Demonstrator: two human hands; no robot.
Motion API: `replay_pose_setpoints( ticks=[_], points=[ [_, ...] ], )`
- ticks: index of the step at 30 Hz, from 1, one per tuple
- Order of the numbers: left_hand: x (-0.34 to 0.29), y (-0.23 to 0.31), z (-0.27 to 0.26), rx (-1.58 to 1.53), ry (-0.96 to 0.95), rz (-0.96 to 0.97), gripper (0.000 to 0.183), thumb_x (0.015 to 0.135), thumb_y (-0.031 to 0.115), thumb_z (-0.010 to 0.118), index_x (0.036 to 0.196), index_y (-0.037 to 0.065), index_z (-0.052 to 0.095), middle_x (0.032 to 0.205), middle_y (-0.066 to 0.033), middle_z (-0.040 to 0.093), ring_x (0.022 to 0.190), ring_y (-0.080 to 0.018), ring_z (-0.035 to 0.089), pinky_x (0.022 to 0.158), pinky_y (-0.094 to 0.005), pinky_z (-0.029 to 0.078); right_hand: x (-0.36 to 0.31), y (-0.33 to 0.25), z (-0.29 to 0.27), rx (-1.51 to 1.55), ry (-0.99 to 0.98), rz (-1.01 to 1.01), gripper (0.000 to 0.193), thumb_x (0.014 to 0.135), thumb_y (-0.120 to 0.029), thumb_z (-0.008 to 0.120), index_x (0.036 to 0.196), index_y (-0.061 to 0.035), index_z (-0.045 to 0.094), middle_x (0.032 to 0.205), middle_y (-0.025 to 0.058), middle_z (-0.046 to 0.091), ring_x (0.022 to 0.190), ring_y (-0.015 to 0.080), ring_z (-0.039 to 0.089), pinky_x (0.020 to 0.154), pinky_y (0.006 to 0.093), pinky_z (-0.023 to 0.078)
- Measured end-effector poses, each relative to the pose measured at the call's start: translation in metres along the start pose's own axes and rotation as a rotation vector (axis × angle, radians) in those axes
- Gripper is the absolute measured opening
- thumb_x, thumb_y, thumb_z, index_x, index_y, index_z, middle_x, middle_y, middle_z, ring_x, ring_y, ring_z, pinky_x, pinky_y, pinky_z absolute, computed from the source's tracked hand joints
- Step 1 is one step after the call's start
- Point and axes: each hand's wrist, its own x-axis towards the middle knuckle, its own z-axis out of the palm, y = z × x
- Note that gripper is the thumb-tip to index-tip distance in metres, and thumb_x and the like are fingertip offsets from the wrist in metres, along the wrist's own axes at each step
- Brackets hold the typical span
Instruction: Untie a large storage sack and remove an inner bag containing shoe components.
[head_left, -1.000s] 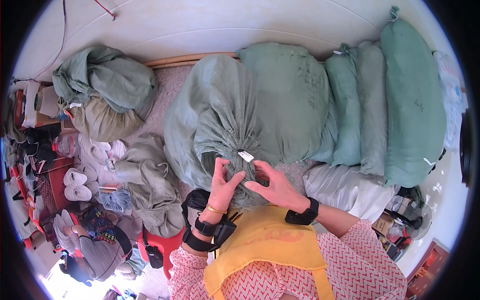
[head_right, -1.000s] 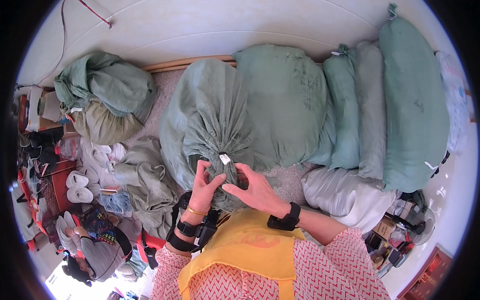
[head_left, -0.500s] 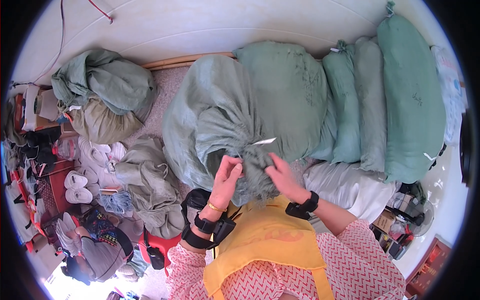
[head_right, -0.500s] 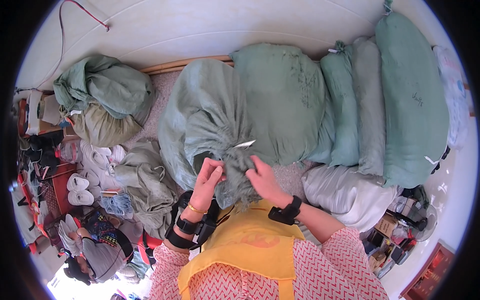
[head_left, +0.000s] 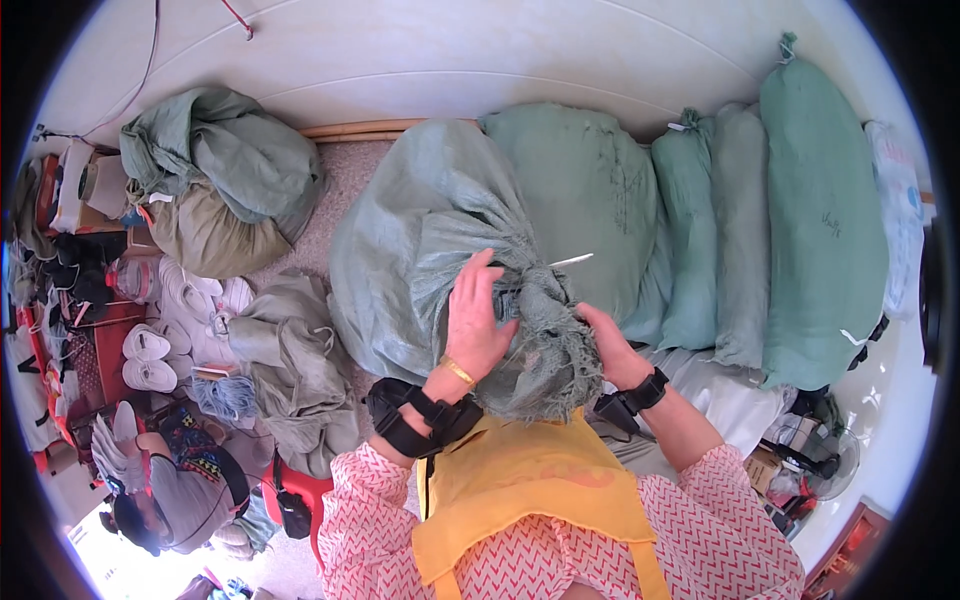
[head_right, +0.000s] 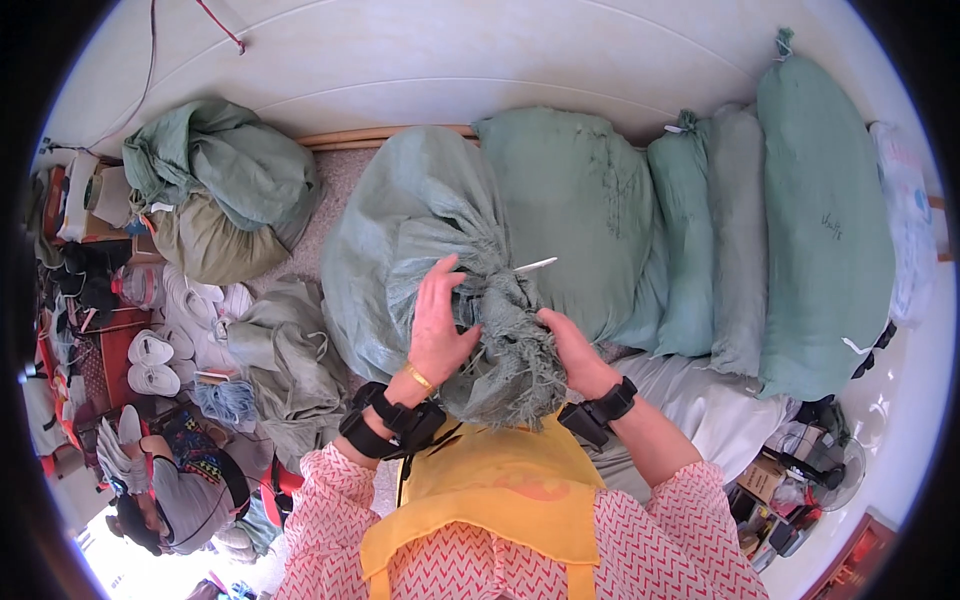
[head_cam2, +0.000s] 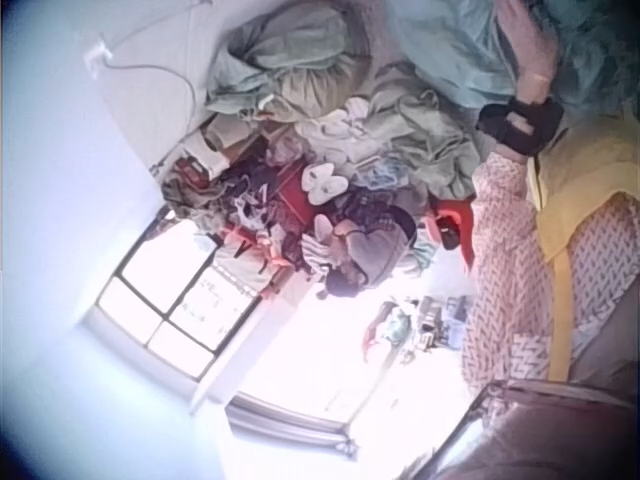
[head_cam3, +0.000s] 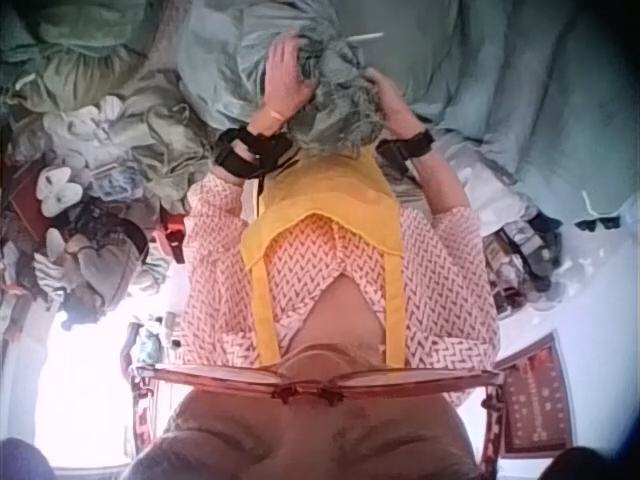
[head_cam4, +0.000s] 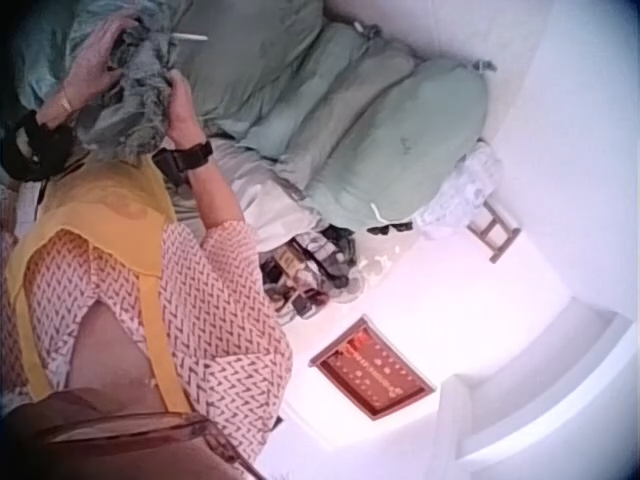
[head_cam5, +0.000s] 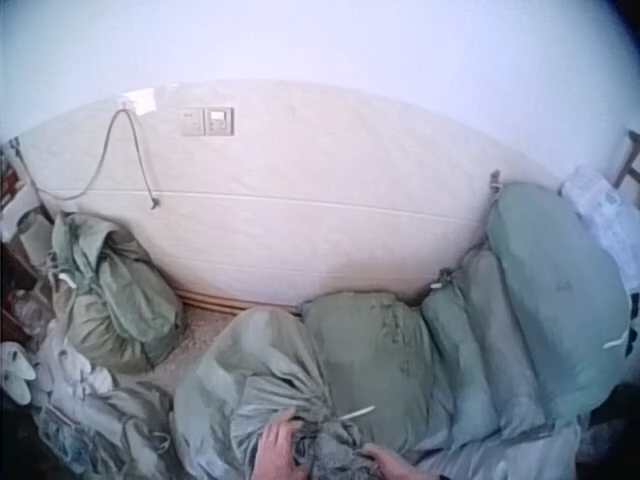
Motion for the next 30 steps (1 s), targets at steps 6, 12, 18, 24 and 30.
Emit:
replay_pose_setpoints(
  ticks=[6, 12, 18, 24, 30],
  points=[
    [0.017, -0.007, 0.017, 0.139, -0.25, 0.249, 0.068, 0.064, -0.018, 0.056, 0.128, 0.004, 0.048, 0.151, -0.0184, 0.042, 0.146, -0.035, 0.034, 0.121, -0.0532, 0.021, 0.002, -0.003, -0.012, -0.065, -0.17, 0.023, 0.029, 0.102, -0.021, 0.045, 0.111, -0.001, 0.065, 0.104, 0.0036, 0.07, 0.091, 0.0123, 0.067, 0.086, 0.0303, 0.054],
    [-0.007, -0.092, 0.056, -0.622, -0.178, -0.001, 0.053, 0.094, 0.018, 0.058, 0.143, 0.003, 0.046, 0.14, -0.0161, 0.055, 0.133, -0.0341, 0.048, 0.116, -0.0475, 0.032, -0.016, -0.054, 0.029, -0.258, -0.393, -0.08, 0.05, 0.108, -0.037, 0.042, 0.14, 0.0016, 0.051, 0.139, 0.01, 0.058, 0.124, 0.0186, 0.058, 0.108, 0.0364, 0.044],
    [0.023, -0.064, 0.028, -0.256, -0.233, -0.413, 0.061, 0.099, 0.044, 0.058, 0.135, -0.005, 0.057, 0.136, -0.015, 0.061, 0.129, -0.0289, 0.053, 0.111, -0.0386, 0.038, 0.002, -0.103, 0.063, -0.158, -0.545, -0.506, 0.062, 0.108, -0.044, 0.04, 0.143, 0.007, 0.044, 0.142, 0.0147, 0.055, 0.127, 0.0256, 0.056, 0.111, 0.0426, 0.043],
    [0.024, -0.055, 0.019, -0.527, -0.076, -0.802, 0.082, 0.092, 0.059, 0.061, 0.127, -0.015, 0.059, 0.132, -0.0215, 0.063, 0.125, -0.0283, 0.056, 0.11, -0.0349, 0.038, 0.03, -0.111, 0.041, -0.402, -0.324, -0.66, 0.048, 0.104, -0.037, 0.053, 0.128, 0.0039, 0.058, 0.119, 0.0133, 0.066, 0.107, 0.0196, 0.066, 0.096, 0.0353, 0.054],
    [0.023, -0.065, 0.03, -0.634, -0.055, -0.817, 0.088, 0.091, 0.063, 0.061, 0.128, -0.017, 0.057, 0.134, -0.0235, 0.06, 0.128, -0.03, 0.054, 0.11, -0.0347, 0.037, 0.061, -0.03, 0.006, -0.771, -0.09, -0.66, 0.015, 0.093, -0.012, 0.07, 0.102, -0.0007, 0.065, 0.09, 0.0045, 0.07, 0.081, 0.0109, 0.067, 0.076, 0.0262, 0.056]
  ],
)
